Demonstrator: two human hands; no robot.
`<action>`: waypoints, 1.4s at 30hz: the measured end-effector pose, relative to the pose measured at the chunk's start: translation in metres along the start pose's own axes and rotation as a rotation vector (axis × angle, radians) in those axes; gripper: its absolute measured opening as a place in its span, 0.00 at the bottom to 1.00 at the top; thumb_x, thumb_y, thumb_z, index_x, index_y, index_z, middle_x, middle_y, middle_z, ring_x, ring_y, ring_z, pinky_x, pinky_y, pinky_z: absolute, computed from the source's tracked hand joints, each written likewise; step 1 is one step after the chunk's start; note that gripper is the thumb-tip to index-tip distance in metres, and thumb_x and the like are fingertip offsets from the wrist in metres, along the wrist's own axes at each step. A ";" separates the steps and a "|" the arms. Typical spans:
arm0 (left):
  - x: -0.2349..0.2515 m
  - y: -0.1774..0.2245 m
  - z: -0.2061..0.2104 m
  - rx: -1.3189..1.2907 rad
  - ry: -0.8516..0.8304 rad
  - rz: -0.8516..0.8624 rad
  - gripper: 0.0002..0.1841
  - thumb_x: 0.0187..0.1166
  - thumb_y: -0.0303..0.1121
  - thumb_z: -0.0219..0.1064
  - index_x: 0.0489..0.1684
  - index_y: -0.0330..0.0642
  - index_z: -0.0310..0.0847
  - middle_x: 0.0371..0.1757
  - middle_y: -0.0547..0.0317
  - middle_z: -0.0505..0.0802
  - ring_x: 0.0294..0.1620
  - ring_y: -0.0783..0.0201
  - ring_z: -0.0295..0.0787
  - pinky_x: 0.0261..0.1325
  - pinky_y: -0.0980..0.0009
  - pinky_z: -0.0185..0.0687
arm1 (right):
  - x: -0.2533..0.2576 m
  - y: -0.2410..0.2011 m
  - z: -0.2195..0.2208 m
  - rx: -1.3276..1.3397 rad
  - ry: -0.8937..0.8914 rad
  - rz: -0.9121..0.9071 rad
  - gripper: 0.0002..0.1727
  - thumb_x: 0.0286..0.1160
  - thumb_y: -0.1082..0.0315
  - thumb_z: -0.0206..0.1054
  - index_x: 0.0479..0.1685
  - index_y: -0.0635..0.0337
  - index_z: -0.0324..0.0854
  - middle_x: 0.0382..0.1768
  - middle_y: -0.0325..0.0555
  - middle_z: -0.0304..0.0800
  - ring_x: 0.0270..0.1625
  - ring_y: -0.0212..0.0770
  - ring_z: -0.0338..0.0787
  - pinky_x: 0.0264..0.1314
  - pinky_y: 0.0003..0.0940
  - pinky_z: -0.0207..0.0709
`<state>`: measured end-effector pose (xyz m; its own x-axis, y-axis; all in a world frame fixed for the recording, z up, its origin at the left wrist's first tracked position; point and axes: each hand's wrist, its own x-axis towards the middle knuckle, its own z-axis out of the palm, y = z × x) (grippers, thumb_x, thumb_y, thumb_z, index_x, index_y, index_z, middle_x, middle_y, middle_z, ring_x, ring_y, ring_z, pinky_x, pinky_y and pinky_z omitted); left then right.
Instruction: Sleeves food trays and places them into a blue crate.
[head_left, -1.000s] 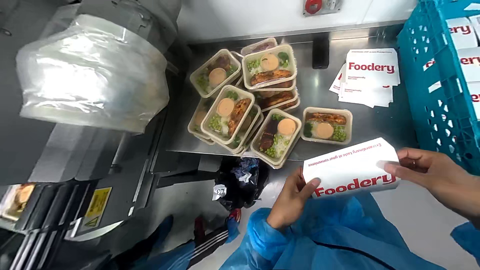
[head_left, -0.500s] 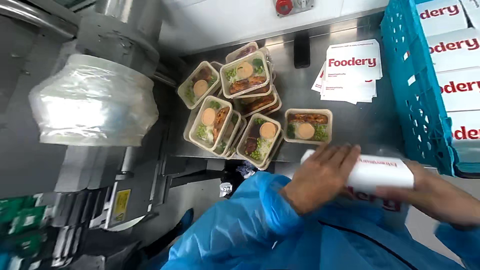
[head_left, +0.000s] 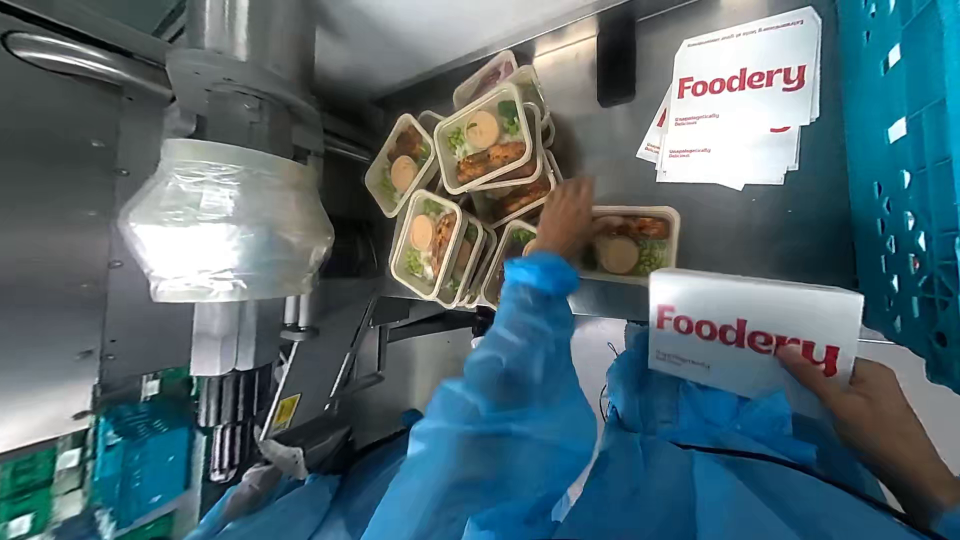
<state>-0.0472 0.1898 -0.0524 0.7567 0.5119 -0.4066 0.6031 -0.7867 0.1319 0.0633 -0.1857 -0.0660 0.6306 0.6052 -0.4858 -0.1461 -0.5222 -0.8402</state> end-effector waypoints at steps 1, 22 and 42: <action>0.023 -0.021 0.007 0.098 -0.134 -0.070 0.48 0.69 0.56 0.78 0.84 0.32 0.65 0.85 0.34 0.71 0.90 0.36 0.56 0.86 0.30 0.49 | 0.007 0.007 0.000 0.095 0.041 0.083 0.19 0.70 0.50 0.71 0.45 0.57 0.85 0.32 0.32 0.92 0.35 0.26 0.92 0.39 0.28 0.89; -0.111 -0.014 0.019 -1.290 0.070 0.117 0.24 0.95 0.46 0.43 0.78 0.42 0.69 0.62 0.62 0.88 0.60 0.76 0.85 0.66 0.68 0.83 | -0.020 -0.001 0.030 0.759 0.152 0.008 0.16 0.64 0.59 0.75 0.51 0.49 0.86 0.39 0.37 0.97 0.39 0.33 0.96 0.43 0.34 0.93; -0.079 0.172 -0.034 -1.885 -0.224 0.444 0.58 0.75 0.80 0.35 0.93 0.36 0.41 0.81 0.56 0.78 0.76 0.71 0.79 0.77 0.65 0.79 | -0.067 -0.153 -0.092 0.398 0.161 -0.130 0.09 0.84 0.64 0.60 0.55 0.44 0.84 0.48 0.26 0.96 0.53 0.26 0.93 0.61 0.30 0.87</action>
<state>0.0057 0.0256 0.0333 0.9577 0.2477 -0.1464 -0.0214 0.5688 0.8222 0.1130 -0.2018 0.1170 0.7693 0.5328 -0.3525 -0.3197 -0.1566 -0.9345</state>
